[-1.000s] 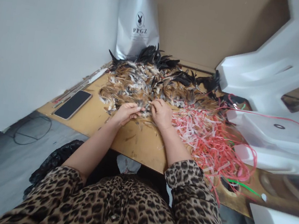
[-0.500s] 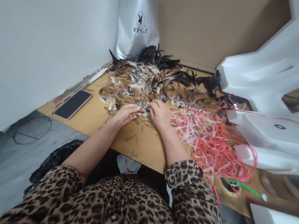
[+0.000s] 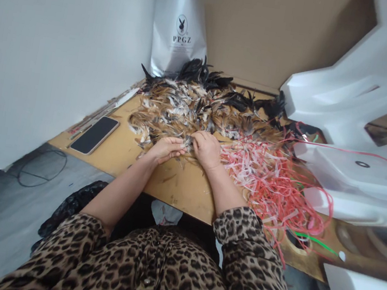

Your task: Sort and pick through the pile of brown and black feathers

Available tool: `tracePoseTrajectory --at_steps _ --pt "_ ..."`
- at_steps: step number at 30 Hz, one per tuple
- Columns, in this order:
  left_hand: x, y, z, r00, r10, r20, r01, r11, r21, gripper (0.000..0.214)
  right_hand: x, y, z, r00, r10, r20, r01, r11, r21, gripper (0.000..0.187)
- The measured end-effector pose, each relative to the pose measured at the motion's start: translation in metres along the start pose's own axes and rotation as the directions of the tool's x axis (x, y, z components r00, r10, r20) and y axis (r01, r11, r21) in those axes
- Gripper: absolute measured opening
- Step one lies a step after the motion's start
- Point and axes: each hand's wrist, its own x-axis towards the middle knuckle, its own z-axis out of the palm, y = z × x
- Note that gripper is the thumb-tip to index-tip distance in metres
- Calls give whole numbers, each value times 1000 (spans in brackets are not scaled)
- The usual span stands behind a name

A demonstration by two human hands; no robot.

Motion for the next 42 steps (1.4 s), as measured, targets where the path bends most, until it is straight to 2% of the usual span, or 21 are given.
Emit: tracePoseTrajectory --at_steps 5,8,10,12,16,18,22,24,26,27,29,31,32,33,34,35,36,38,39,40,42 --pt "-4 1 0 992 -85 96 82 996 43 14 1 5 0 990 124 -71 -110 978 174 19" --pt "-5 7 -2 991 -16 135 29 995 -93 8 2 7 1 948 296 -120 -248 918 309 15" --pt "-5 11 -4 995 56 82 -33 965 -260 2 2 8 2 895 429 -123 -349 844 406 14" --pt "-4 15 -5 997 82 14 -70 916 -394 8 3 8 2 850 518 -96 -416 771 482 15" --pt "-3 17 -4 998 52 -42 -66 878 -474 15 5 3 2 813 580 -47 -455 685 569 16" --pt "-2 16 -3 997 46 -55 -67 885 -461 15 8 -2 2 780 626 -2 -478 598 643 17" --pt "0 11 -1 996 60 -70 -84 909 -409 10 13 -13 3 656 727 201 -550 279 787 20" --pt "2 9 -2 995 71 -64 -90 915 -393 9 14 -17 4 616 739 275 -579 187 793 22" --pt "3 7 -4 994 85 -61 -103 912 -396 8 12 -17 5 626 732 269 -594 224 773 21" --pt "4 7 -4 994 90 -62 -107 910 -401 8 11 -15 5 652 724 226 -589 296 752 21" --pt "4 7 -5 994 85 -67 -105 907 -407 8 9 -9 0 746 661 83 -538 523 661 19" --pt "4 7 -5 995 69 -74 -93 912 -400 8 9 -2 -8 863 501 -55 -416 769 486 15" --pt "4 7 -5 995 61 -78 -87 915 -394 7 9 2 -12 899 430 -82 -361 834 417 14" --pt "3 7 -4 995 55 -82 -83 918 -387 7 10 5 -16 903 414 -116 -343 856 388 13" --pt "3 8 -4 995 53 -86 -82 921 -380 7 12 7 -18 884 446 -141 -359 840 407 13" --pt "3 8 -3 995 50 -89 -80 924 -374 6 13 9 -19 842 519 -151 -399 786 473 14" --pt "3 7 -2 995 47 -91 -78 926 -370 6 15 9 -19 780 611 -137 -444 694 567 15" --pt "2 7 -1 995 47 -89 -76 928 -365 6 18 8 -15 654 756 -29 -486 449 750 17" --pt "2 7 -1 995 48 -85 -76 928 -364 6 19 5 -12 614 788 30 -479 342 808 18" --pt "2 6 -1 996 51 -79 -76 929 -363 6 19 2 -9 599 798 73 -462 270 845 19" --pt "3 6 0 996 60 -62 -78 929 -361 5 19 -8 -4 615 785 71 -415 246 876 18"
